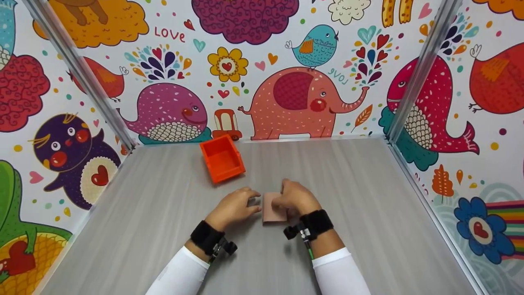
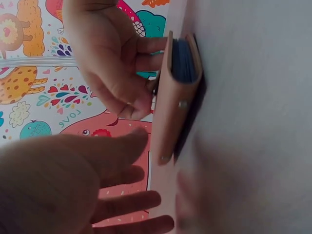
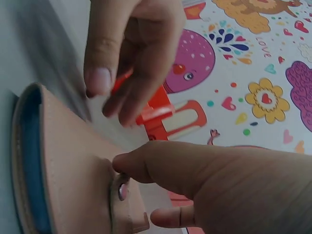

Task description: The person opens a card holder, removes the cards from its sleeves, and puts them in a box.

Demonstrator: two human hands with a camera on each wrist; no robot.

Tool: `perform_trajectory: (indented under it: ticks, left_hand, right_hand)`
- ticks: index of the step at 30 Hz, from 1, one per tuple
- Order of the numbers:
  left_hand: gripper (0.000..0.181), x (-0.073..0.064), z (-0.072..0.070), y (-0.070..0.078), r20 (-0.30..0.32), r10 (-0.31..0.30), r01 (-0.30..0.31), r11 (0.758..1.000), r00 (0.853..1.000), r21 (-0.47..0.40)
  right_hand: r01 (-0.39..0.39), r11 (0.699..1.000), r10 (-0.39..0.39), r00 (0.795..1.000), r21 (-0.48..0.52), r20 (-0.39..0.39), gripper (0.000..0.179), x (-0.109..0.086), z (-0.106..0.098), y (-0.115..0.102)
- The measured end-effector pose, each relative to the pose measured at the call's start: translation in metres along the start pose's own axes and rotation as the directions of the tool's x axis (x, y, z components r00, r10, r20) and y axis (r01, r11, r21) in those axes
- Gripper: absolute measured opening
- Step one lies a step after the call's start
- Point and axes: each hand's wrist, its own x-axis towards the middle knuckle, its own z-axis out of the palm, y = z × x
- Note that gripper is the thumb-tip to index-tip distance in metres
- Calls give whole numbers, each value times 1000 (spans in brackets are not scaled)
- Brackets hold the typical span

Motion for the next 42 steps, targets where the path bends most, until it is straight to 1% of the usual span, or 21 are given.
perform_trajectory:
  ticks: [5, 8, 12, 14, 17, 22, 25, 29, 31, 36, 39, 42]
  left_hand:
    - [31, -1, 0, -5, -4, -1, 1, 1000, 1000, -4]
    - [25, -2, -1, -8, -13, 3, -3, 1000, 1000, -18]
    - [24, -3, -2, -10, -33, 16, -17, 999, 999, -30]
    - [25, -4, -2, -10, -36, 9, -10, 1000, 999, -20]
    - [27, -6, -1, -10, -37, -17, 17, 1000, 999, 0]
    - [27, -6, 0, -7, -47, -55, 55, 998, 997, 10]
    - [26, -5, 0, -5, -40, -87, 87, 996, 995, 8]
    - [26, -3, -1, -2, -40, -143, 143, 990, 989, -1]
    - [27, -3, -1, -1, -49, -161, 161, 987, 986, -5]
    - [26, -2, -1, 1, -67, -160, 161, 987, 985, 10]
    - [27, -3, 1, 2, -63, -164, 165, 986, 984, 13]
    - [30, -3, 3, 3, -57, -176, 177, 984, 983, 9]
  right_hand:
    - [22, 1000, -23, 999, -18, -49, 26, 9, 15, -13]
    - [32, 999, -33, 997, -10, -71, 23, 12, 22, -19]
    - [57, 998, -59, 994, -18, -93, 21, 14, 30, -23]
    - [72, 997, -75, 992, -37, -101, 21, 15, 34, -24]
    - [89, 994, -96, 988, -61, -123, 23, 14, 39, -27]
    - [102, 991, -115, 981, -90, -158, 31, 13, 42, -29]
    - [91, 992, -104, 983, -92, -154, 34, 14, 42, -27]
    - [77, 996, -83, 988, -54, -126, 30, 17, 39, -23]
    - [85, 996, -88, 989, -31, -118, 26, 18, 37, -21]
    - [91, 996, -89, 992, 22, -91, 22, 19, 33, -16]
    - [93, 995, -90, 993, 37, -78, 23, 18, 34, -14]
    - [99, 994, -95, 992, 47, -85, 23, 18, 36, -12]
